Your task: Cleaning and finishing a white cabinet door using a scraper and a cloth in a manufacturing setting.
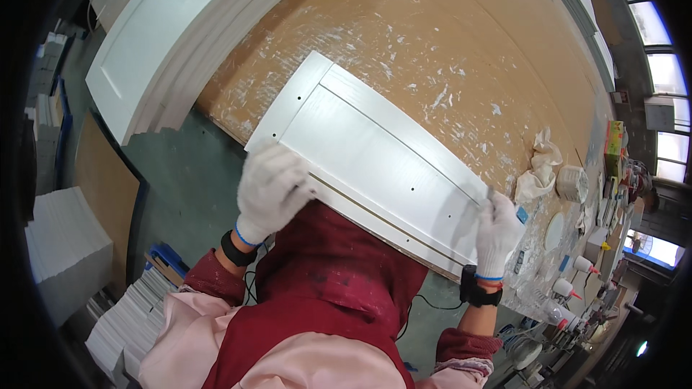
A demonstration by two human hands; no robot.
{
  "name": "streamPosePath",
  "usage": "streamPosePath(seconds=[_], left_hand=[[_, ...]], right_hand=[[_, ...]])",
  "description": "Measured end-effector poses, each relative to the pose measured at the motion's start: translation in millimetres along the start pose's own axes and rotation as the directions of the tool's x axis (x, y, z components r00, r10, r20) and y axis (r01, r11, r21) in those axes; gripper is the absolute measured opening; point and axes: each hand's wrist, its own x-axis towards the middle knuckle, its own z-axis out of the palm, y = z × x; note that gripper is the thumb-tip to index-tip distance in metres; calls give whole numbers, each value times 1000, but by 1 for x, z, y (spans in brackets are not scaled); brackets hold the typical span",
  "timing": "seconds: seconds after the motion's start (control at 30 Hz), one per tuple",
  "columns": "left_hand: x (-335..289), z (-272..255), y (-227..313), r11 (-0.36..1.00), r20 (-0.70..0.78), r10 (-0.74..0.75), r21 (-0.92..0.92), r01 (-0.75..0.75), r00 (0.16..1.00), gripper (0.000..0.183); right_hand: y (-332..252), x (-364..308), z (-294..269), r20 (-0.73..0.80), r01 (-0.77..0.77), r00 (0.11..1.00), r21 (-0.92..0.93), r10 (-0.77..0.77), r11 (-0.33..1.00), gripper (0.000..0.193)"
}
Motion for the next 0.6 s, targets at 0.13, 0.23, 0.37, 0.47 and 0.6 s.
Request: streamPosePath(seconds=[0.13, 0.23, 0.37, 0.47, 0.6], left_hand=[[2, 4, -22, 938, -355, -313, 28, 345, 881, 20], [5, 21, -37, 929, -394, -310, 70, 365, 865, 21], [3, 26, -43, 924, -408, -317, 70, 375, 856, 20], [3, 27, -43, 909, -427, -366, 27, 416, 827, 20], [0, 23, -40, 910, -396, -370, 30, 414, 840, 21]], right_hand=[[-101, -1, 33, 100, 592, 792, 115, -602, 798, 17], [-158, 17, 61, 140, 736, 670, 1, -729, 677, 14], [-201, 42, 87, 82, 802, 590, -168, -803, 573, 8], [-226, 49, 93, 95, 806, 587, -161, -804, 569, 8], [-234, 43, 90, 288, 811, 585, -206, -758, 548, 8]])
